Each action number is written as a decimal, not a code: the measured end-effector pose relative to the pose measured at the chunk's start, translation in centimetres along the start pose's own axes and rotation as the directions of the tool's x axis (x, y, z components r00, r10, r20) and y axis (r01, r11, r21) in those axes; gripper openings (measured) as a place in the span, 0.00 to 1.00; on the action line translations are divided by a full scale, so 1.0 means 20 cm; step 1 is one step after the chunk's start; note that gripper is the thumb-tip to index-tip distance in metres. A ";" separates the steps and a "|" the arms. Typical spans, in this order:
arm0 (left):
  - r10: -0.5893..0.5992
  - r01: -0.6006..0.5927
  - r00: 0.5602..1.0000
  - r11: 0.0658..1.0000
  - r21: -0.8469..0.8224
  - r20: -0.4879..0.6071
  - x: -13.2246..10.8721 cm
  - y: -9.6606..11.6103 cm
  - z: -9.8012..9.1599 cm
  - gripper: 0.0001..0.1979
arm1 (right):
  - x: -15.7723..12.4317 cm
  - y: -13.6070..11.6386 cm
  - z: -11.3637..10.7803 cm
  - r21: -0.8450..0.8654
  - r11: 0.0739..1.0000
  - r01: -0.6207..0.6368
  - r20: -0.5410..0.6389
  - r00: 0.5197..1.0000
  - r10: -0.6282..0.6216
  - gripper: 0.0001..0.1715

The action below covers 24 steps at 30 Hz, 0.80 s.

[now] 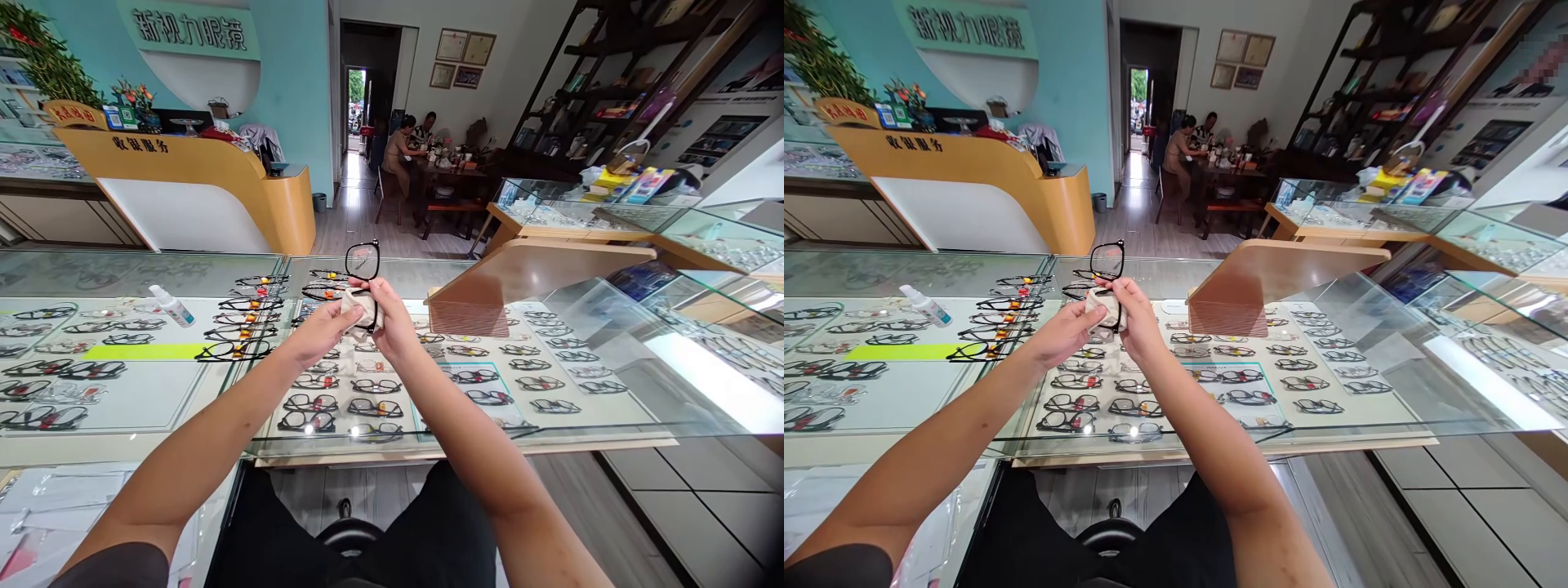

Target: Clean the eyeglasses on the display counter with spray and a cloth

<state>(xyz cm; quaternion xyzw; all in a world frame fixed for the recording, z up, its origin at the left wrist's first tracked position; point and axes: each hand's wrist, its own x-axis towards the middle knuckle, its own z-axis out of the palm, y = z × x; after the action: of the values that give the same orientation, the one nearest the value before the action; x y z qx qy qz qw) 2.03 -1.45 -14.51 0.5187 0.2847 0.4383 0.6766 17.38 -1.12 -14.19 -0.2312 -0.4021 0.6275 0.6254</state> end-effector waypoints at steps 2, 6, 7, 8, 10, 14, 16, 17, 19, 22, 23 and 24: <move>0.022 -0.021 0.999 0.999 0.025 -0.034 0.00 0.00 0.00 0.31 | 0.00 0.00 0.00 -0.002 1.000 -0.002 0.006 1.000 0.002 0.25; 0.052 -0.045 0.992 0.997 0.062 -0.117 0.01 -0.02 0.01 0.32 | 0.00 0.03 0.01 0.016 1.000 -0.027 0.011 1.000 0.027 0.25; 0.049 -0.040 0.989 0.997 0.066 -0.137 0.01 -0.03 0.02 0.33 | 0.00 0.03 0.01 0.023 0.999 -0.032 0.013 0.999 0.032 0.26; 0.041 -0.031 0.987 0.997 0.066 -0.154 0.01 -0.03 0.02 0.33 | 0.00 0.04 0.01 0.028 0.999 -0.034 0.014 0.999 0.033 0.26; 0.029 -0.020 0.984 0.998 0.054 -0.174 0.01 -0.05 0.04 0.35 | 0.00 0.06 0.01 0.033 0.999 -0.036 0.018 0.999 0.036 0.26; 0.027 -0.021 0.985 0.999 0.039 -0.168 0.01 -0.06 0.05 0.37 | 0.01 0.06 -0.01 0.031 0.998 -0.059 0.018 0.998 0.058 0.25; 0.015 -0.008 0.989 0.999 0.046 -0.149 0.01 -0.05 0.04 0.38 | 0.02 0.05 -0.02 0.046 0.997 -0.068 0.017 0.998 0.067 0.24; 0.011 -0.004 0.991 0.999 0.053 -0.134 0.01 -0.04 0.03 0.38 | 0.02 0.04 -0.02 0.054 0.996 -0.071 0.016 0.997 0.070 0.23; 0.015 -0.007 0.995 0.997 0.082 -0.096 0.01 -0.02 0.02 0.37 | 0.03 0.03 -0.03 0.064 0.995 -0.072 0.006 0.997 0.072 0.23; 0.035 -0.026 0.997 0.990 0.138 -0.069 0.02 0.00 0.00 0.35 | 0.04 0.02 -0.03 0.057 0.996 -0.067 -0.005 0.998 0.068 0.23; 0.039 -0.028 0.996 0.989 0.145 -0.076 0.02 0.00 0.00 0.35 | 0.04 0.02 -0.03 0.051 0.997 -0.065 -0.005 0.998 0.066 0.24; 0.042 -0.029 0.995 0.989 0.146 -0.090 0.02 0.01 0.00 0.35 | 0.04 0.02 -0.03 0.045 0.997 -0.064 -0.003 0.998 0.065 0.24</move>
<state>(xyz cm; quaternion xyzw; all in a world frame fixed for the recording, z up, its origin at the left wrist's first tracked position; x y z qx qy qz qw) 2.12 -1.11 -14.38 0.5502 0.3376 0.4523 0.6154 17.55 -0.22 -14.68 -0.2312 -0.3788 0.6558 0.6108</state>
